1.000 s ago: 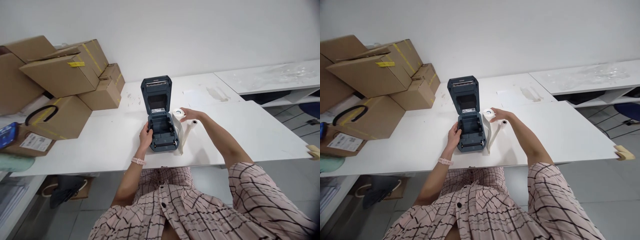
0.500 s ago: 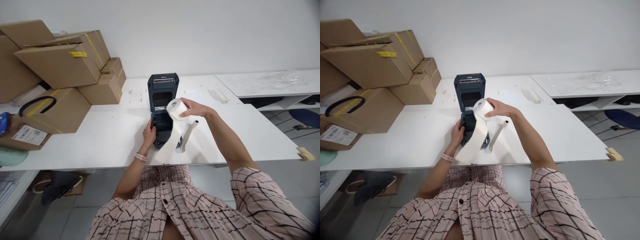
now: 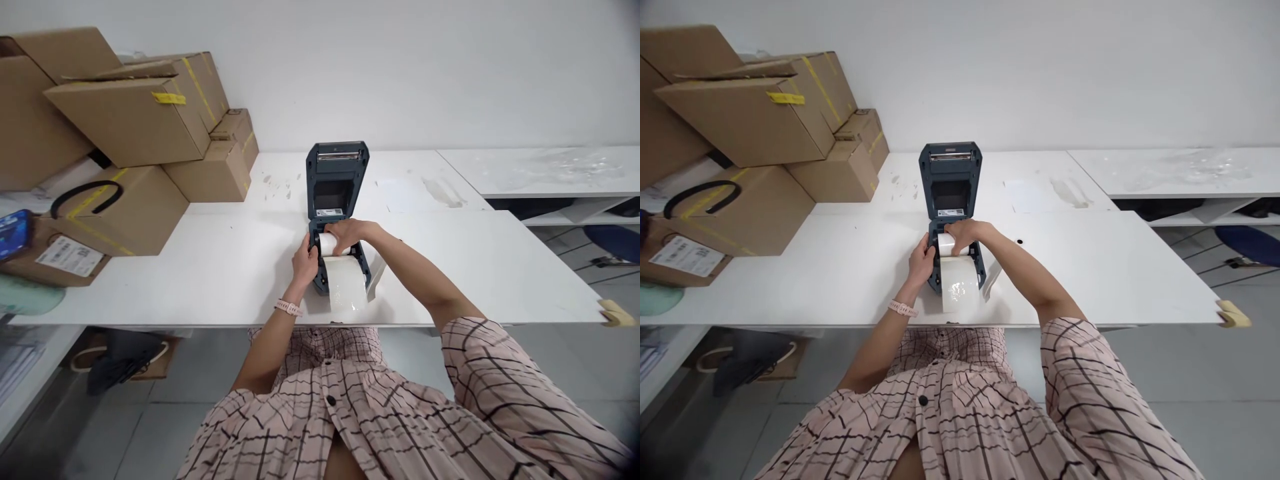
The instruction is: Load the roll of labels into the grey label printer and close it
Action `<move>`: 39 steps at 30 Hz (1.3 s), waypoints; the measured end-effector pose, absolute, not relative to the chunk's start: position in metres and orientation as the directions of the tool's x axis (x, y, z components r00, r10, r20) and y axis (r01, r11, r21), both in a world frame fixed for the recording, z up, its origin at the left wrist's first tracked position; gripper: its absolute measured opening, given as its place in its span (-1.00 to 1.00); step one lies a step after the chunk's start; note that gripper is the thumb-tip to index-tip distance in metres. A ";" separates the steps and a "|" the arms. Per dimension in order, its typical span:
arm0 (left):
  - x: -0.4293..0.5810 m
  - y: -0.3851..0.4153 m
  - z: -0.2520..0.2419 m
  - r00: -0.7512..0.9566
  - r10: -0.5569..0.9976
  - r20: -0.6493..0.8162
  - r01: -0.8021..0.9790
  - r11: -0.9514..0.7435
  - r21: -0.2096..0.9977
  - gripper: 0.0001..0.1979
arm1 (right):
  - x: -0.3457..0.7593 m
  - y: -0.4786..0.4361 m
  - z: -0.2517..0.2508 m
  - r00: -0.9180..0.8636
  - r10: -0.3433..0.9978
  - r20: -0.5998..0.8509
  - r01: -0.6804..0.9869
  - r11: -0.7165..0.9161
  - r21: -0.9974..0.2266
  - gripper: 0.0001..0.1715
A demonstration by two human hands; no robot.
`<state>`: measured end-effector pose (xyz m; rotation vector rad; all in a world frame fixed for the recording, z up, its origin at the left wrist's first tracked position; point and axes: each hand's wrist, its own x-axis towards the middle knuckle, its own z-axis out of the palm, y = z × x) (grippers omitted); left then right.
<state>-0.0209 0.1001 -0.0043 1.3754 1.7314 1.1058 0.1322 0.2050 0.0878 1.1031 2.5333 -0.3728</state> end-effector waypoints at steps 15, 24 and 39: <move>-0.022 0.098 -0.008 -0.221 0.975 0.030 0.335 0.047 0.941 -0.39 | 0.176 0.044 0.022 -0.667 0.701 0.251 0.601 0.706 -0.374 -0.46; -0.021 0.098 -0.009 -0.211 0.977 0.013 0.265 0.044 0.963 -0.38 | 0.169 0.041 0.019 -0.667 0.696 0.267 0.604 0.714 -0.354 -0.40; 0.001 0.007 -0.001 -0.123 0.978 -0.168 0.142 0.185 0.972 0.07 | 0.201 0.210 0.096 -0.160 0.853 0.496 0.268 0.521 -0.810 -0.11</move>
